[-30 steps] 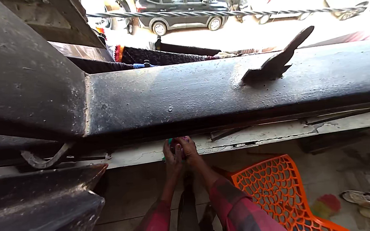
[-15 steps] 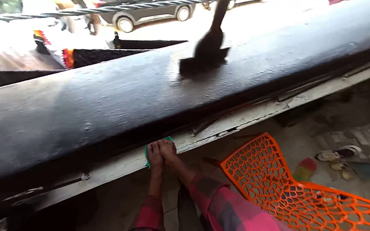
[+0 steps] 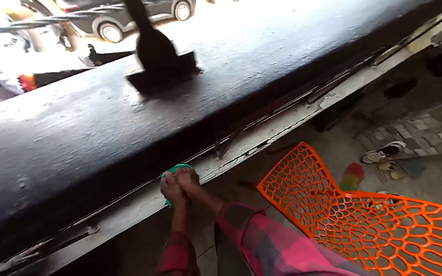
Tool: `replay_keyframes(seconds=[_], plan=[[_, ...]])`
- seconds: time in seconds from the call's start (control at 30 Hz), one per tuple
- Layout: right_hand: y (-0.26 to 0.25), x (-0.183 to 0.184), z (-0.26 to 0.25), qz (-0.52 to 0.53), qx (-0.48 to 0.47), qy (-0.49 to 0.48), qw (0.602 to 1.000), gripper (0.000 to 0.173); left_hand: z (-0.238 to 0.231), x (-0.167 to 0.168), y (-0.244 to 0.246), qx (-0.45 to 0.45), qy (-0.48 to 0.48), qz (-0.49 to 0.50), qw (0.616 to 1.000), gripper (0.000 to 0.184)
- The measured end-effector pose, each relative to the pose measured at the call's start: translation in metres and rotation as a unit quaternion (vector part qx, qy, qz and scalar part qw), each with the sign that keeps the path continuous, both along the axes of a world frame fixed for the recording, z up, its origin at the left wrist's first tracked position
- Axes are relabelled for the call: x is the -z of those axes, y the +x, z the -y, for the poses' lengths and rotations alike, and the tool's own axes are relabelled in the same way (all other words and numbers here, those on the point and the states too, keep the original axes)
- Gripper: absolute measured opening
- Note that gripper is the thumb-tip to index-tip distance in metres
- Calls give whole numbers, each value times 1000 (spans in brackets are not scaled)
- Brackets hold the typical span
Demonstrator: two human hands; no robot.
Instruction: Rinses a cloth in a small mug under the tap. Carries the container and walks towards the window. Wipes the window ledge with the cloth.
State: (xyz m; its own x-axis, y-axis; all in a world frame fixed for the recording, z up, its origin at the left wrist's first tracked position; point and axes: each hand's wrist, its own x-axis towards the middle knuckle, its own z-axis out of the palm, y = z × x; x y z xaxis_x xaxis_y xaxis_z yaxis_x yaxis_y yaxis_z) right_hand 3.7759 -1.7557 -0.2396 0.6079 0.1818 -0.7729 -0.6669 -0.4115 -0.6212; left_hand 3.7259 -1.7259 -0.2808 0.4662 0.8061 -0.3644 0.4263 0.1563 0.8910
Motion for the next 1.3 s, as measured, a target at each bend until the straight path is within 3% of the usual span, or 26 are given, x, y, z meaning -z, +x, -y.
replay_keyframes(seconds=[0.37,0.8,0.87,0.93,0.97,1.03,1.1,1.3], plan=[[7,7,-7,-7,6,-21,1000,42,-7,-7,17,-37,35,-57,997,38],[5,10,-3,-8,24,-8,1000,43,-9,-6,18,-23,50,-84,995,44],[2,4,0,5,-3,-11,1000,43,-9,-5,17,-27,55,-103,993,46],[2,-26,-4,-19,-39,-52,998,41,-10,-3,15,-38,55,-102,993,46],[5,-44,-6,-55,-48,-65,995,41,-10,-2,15,-42,45,-89,994,46],[1,-4,3,41,-52,10,998,50,-11,0,10,-26,4,-37,999,49],[5,13,4,57,-40,48,996,54,-11,-1,2,26,-45,24,998,58],[8,5,9,53,-39,111,992,51,-8,-36,-13,52,-186,98,976,52]])
